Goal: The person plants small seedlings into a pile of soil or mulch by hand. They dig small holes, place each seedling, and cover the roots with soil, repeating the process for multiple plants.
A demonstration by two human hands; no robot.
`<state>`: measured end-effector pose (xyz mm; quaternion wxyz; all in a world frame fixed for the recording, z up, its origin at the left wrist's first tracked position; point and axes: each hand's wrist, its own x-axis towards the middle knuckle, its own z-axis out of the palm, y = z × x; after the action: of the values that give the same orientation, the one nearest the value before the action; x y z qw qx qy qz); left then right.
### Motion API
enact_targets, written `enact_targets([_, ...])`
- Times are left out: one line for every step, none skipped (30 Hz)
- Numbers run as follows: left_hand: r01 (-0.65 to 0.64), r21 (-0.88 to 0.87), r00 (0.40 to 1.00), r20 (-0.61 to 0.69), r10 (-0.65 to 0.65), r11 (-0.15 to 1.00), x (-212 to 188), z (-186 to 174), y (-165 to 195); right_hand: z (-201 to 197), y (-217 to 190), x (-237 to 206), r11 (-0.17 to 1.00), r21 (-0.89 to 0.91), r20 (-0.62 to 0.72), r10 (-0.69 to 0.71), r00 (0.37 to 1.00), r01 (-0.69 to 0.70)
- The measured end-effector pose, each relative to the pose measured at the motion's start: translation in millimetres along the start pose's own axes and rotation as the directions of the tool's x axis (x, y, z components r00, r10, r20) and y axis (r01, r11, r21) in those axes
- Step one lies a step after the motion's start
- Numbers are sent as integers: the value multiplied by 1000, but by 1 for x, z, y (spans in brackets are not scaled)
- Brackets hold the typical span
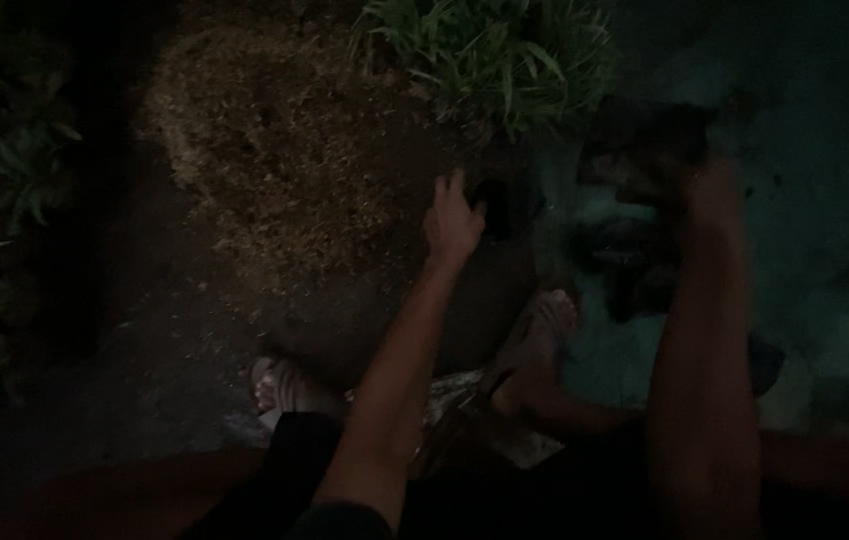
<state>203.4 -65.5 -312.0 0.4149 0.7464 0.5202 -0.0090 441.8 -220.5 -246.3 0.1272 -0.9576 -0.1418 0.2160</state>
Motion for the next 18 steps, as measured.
enact_targets([-30, 59, 999, -26, 32, 998, 5, 2, 2, 6, 8, 3, 998, -57, 0, -14, 1000, 14])
enact_targets([-56, 119, 997, -46, 62, 991, 9, 5, 4, 11, 17, 5, 993, -117, 4, -26, 1000, 26])
enact_targets([-78, 179, 994, -64, 91, 981, 11, 7, 5, 9, 23, 13, 999, -43, 23, 23, 999, -22])
enact_targets([-67, 166, 996, -45, 75, 984, 11, 8, 4, 4, 31, 19, 997, 28, 50, 69, 996, -70])
enact_targets([-55, 152, 998, -26, 59, 987, 12, 11, 3, 2, 36, 22, 988, 97, 79, 111, 991, -118])
enact_targets([-42, 141, 999, -7, 44, 989, 11, 12, 0, 1, 39, 23, 990, 66, 35, 125, 992, -127])
enact_targets([-57, 155, 998, 9, 56, 986, 8, 12, -3, -4, 45, 20, 990, 32, -5, 140, 990, -140])
enact_targets([-69, 170, 997, 28, 66, 983, 6, 12, -6, -10, 48, 16, 988, -2, -42, 154, 987, -154])
enact_targets([-79, 182, 996, 44, 72, 980, 2, 10, -11, -13, 47, 13, 986, -39, -79, 161, 984, -164])
enact_targets([-110, 219, 993, 63, 98, 970, -4, 8, -17, -17, 44, 9, 986, -61, -108, 148, 983, -156])
enact_targets([-138, 257, 989, 78, 122, 956, -9, 6, -23, -19, 38, 4, 987, -62, -117, 138, 984, -146])
enact_targets([-172, 295, 984, 95, 150, 940, -13, 3, -29, -22, 31, -1, 988, -70, -123, 131, 984, -140])
enact_targets([-167, 307, 986, 52, 159, 937, -16, -1, -35, -25, 23, -6, 989, -72, -130, 117, 985, -127])
enact_targets([-167, 318, 985, 10, 173, 933, -19, -4, -42, -27, 15, -11, 992, -71, -127, 95, 987, -105])
enact_targets([-170, 328, 981, -28, 190, 929, -20, -6, -46, -30, 8, -17, 995, -65, -124, 70, 990, -79])
enact_targets([-161, 299, 983, -38, 180, 941, -21, -7, -50, -31, 1, -23, 997, -59, -119, 40, 992, -47])
enact_targets([-154, 268, 984, -46, 172, 951, -21, -10, -54, -31, -6, -29, 999, -45, -112, 1, 994, -6])
enact_targets([-147, 237, 985, -52, 164, 960, -21, -11, -58, -27, -13, -34, 999, -24, -83, -50, 995, 48])
